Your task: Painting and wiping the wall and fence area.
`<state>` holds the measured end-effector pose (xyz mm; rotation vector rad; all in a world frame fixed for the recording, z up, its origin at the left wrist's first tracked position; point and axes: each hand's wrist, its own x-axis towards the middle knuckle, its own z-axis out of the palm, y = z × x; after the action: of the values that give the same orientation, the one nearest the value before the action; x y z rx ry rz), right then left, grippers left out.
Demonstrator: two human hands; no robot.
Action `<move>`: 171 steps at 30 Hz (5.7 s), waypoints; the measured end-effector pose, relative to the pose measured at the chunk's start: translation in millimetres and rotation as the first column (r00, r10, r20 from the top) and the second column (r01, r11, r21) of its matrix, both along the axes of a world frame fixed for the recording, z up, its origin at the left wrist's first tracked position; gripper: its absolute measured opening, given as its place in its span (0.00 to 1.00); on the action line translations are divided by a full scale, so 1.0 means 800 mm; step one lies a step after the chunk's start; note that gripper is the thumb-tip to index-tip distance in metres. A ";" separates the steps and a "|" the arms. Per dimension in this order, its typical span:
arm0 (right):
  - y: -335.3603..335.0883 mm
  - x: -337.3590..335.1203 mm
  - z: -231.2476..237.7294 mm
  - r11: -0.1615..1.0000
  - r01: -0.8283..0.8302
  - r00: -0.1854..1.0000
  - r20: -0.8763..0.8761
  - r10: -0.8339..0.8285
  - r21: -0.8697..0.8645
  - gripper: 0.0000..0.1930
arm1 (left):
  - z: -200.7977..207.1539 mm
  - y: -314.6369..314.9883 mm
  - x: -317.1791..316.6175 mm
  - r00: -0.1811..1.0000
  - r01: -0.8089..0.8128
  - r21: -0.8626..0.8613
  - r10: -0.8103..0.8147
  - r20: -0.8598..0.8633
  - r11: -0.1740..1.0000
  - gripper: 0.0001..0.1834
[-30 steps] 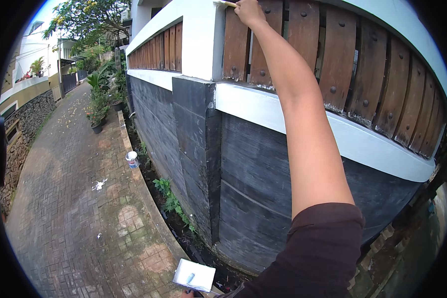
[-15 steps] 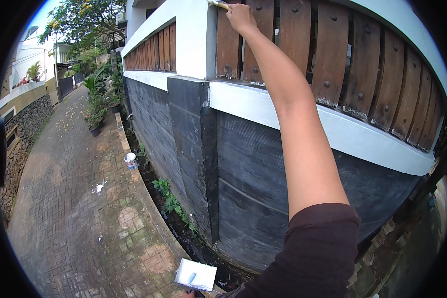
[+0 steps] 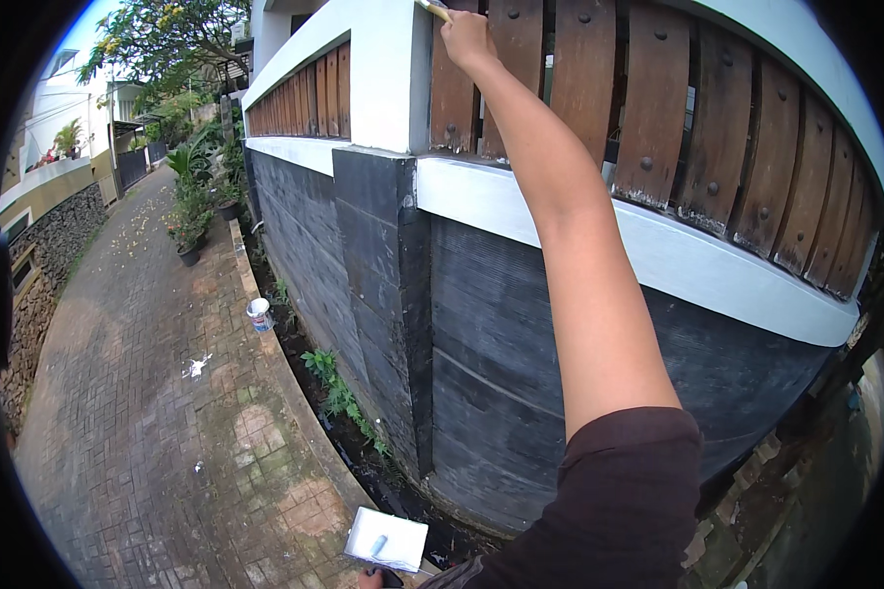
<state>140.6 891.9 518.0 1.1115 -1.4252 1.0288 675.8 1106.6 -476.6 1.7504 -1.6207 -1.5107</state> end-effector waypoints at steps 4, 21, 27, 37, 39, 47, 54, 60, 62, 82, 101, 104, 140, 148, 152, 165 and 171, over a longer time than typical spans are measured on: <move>-0.011 -0.003 0.003 1.000 0.004 1.000 -0.010 -0.004 -0.030 0.18 | 0.003 -0.013 -0.006 0.998 -0.020 0.003 0.020 -0.065 1.000 0.19; -0.033 -0.017 0.003 0.998 -0.062 0.994 0.094 0.060 0.023 0.16 | 0.061 -0.018 -0.010 0.988 -0.018 0.167 0.043 -0.149 0.986 0.18; -0.013 -0.001 0.009 0.991 -0.040 0.985 0.169 0.018 0.130 0.16 | 0.018 -0.009 -0.015 0.993 -0.053 0.155 0.068 -0.094 0.987 0.17; -0.008 -0.021 0.019 0.998 -0.008 0.998 -0.060 0.012 0.064 0.16 | -0.011 -0.017 -0.017 0.996 0.013 -0.032 -0.015 -0.089 0.999 0.17; -0.015 -0.015 0.015 0.998 -0.019 1.000 -0.005 0.019 0.061 0.16 | -0.010 -0.014 -0.015 0.997 0.000 -0.050 -0.004 -0.075 0.999 0.17; -0.009 -0.004 0.005 0.990 -0.087 0.982 0.177 0.067 0.108 0.15 | 0.024 -0.006 -0.005 0.976 -0.048 0.108 0.070 -0.208 0.993 0.17; 0.000 -0.008 -0.006 0.958 0.016 0.993 0.111 -0.049 0.286 0.16 | 0.017 -0.008 0.004 0.998 -0.021 -0.059 0.025 0.062 0.998 0.17; 0.002 -0.025 -0.034 0.944 -0.008 0.994 0.108 -0.029 0.330 0.16 | 0.046 -0.005 -0.002 0.976 -0.137 -0.187 0.164 0.141 0.973 0.23; 0.005 -0.026 -0.046 0.946 -0.017 0.995 0.102 -0.018 0.325 0.16 | 0.081 0.005 -0.014 0.990 -0.129 -0.101 0.135 0.052 0.986 0.21; 0.031 -0.007 -0.155 0.765 -0.011 0.992 0.102 -0.071 0.644 0.13 | 0.145 0.032 -0.027 0.991 -0.061 -0.046 0.066 0.120 0.997 0.21; 0.040 0.004 -0.163 0.665 0.114 0.989 -0.022 -0.144 0.738 0.12 | 0.147 0.051 -0.029 0.986 -0.128 -0.110 0.139 0.095 0.986 0.20; 0.043 0.008 -0.156 0.680 0.111 0.991 -0.028 -0.132 0.725 0.12 | 0.135 0.045 -0.022 0.988 -0.146 -0.017 0.147 0.052 0.989 0.20; 0.014 0.005 -0.059 0.493 0.130 0.990 -0.084 -0.115 0.860 0.10 | 0.116 0.007 -0.013 0.971 -0.216 0.006 0.214 0.106 0.976 0.27; 0.012 0.002 -0.051 0.435 0.232 0.968 -0.164 -0.189 0.870 0.15 | 0.124 0.005 -0.018 0.977 -0.173 -0.028 0.175 0.123 0.985 0.27; 0.030 0.000 -0.050 0.510 0.227 0.972 -0.159 -0.173 0.830 0.13 | 0.139 0.000 -0.027 0.984 -0.124 0.028 0.119 0.134 0.992 0.27; 0.049 0.024 -0.012 0.675 0.204 0.979 -0.131 -0.158 0.709 0.21 | 0.090 0.008 -0.023 0.983 -0.117 0.034 0.111 0.146 0.993 0.31; 0.059 0.040 -0.003 0.742 0.208 0.978 -0.145 -0.150 0.638 0.27 | 0.101 0.016 -0.025 0.987 -0.115 0.017 0.112 0.114 0.993 0.27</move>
<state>172.5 939.0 515.9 1.4471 -1.8438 0.3193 656.1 1119.4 -395.6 1.9377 -1.5314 -1.4077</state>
